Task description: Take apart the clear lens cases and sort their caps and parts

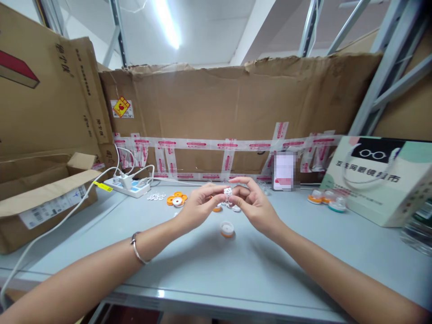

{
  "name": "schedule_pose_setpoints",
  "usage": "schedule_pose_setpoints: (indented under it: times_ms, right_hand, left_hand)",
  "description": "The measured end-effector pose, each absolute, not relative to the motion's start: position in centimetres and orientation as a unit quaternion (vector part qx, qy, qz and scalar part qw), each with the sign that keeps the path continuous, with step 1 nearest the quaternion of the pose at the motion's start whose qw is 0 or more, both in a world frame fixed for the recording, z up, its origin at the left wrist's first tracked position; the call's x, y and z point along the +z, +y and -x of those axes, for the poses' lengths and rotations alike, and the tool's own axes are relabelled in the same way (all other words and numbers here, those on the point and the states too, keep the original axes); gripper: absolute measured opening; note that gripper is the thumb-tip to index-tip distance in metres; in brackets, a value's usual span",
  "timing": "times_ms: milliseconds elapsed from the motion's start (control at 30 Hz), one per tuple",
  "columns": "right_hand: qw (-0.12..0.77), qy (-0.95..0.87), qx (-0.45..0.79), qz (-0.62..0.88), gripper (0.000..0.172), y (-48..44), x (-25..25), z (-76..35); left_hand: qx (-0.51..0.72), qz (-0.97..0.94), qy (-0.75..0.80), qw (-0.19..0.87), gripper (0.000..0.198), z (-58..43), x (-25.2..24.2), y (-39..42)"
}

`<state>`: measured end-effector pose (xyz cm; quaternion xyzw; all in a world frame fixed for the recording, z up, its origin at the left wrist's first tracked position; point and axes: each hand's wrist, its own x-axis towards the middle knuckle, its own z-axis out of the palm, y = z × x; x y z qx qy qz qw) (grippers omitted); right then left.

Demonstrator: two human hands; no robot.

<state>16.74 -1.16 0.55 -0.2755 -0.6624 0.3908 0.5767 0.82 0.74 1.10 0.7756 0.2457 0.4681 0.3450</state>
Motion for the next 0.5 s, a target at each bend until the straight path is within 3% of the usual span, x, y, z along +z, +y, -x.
schedule_pose_setpoints:
  times_ms: [133,233,367,500]
  right_hand:
    - [0.584,-0.639,0.424,0.267,0.024,-1.0,1.3,-16.6]
    - [0.581,-0.631,0.415,0.302,0.018,-1.0,1.0,-16.5]
    - [0.575,-0.627,0.403,0.336,0.014,-1.4,0.1,-16.3]
    - [0.547,-0.639,0.431,0.328,0.022,-1.9,-0.2,-16.5]
  left_hand:
    - [0.486,-0.735,0.235,0.411,0.022,-1.2,1.7,0.5]
    - [0.511,-0.736,0.222,0.384,0.018,-1.1,1.6,0.3]
    - [0.539,-0.791,0.205,0.206,0.015,-0.6,1.0,0.0]
    - [0.529,-0.834,0.158,-0.02,0.015,-0.1,0.2,0.4]
